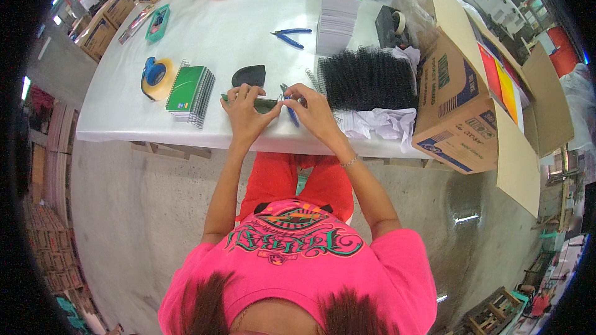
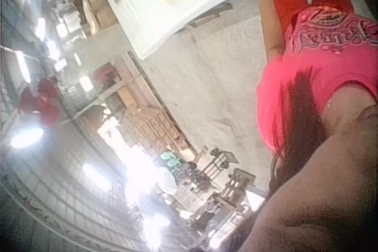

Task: The person inserts black spiral coils into green notebooks using pliers. They repeatedly pick up a notebook, insert a coil, crimp it with pliers, and place the finished unit aside.

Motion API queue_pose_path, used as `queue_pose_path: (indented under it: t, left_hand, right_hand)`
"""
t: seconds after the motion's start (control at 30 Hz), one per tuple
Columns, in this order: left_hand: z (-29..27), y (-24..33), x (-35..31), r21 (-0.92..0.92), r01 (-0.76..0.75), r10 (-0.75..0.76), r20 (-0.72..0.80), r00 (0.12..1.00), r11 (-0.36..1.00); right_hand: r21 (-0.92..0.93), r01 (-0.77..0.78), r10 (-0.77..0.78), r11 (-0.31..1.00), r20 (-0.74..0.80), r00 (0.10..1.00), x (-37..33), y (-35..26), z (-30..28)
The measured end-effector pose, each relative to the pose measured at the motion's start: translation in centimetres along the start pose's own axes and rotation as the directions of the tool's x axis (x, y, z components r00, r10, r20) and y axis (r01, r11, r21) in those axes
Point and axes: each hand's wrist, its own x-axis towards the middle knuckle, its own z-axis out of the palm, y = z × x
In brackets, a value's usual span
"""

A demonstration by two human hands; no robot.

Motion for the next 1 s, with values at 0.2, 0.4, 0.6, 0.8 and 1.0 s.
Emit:
queue_pose_path:
  t: [0.2,0.4,0.6,0.8,1.0]
  left_hand:
    - [0.3,-0.7,0.0,-0.044,-0.036,0.036,-0.019,0.999,0.998]
    - [0.3,-0.8,-0.1,-0.056,-0.041,0.041,-0.009,0.999,0.998]
    - [0.1,-0.6,0.3,-0.055,-0.019,0.020,0.021,1.000,0.998]
    - [-0.6,-0.3,0.6,-0.040,-0.003,0.006,0.089,0.996,0.999]
    - [-0.8,-0.5,0.6,-0.017,0.015,-0.012,0.180,0.984,1.000]
  right_hand:
    - [-0.027,-0.001,0.000,1.000,-0.022,1.000,0.2,-0.3,0.2]
    - [-0.042,0.062,-0.063,0.997,-0.013,0.998,0.3,0.0,0.6]
    - [0.010,0.097,-0.097,0.995,-0.050,0.994,0.0,0.2,1.6]
    - [-0.169,0.154,-0.159,0.974,-0.017,0.987,0.3,0.3,1.6]
    - [-0.351,0.218,-0.230,0.911,0.007,0.973,0.7,-0.5,1.9]
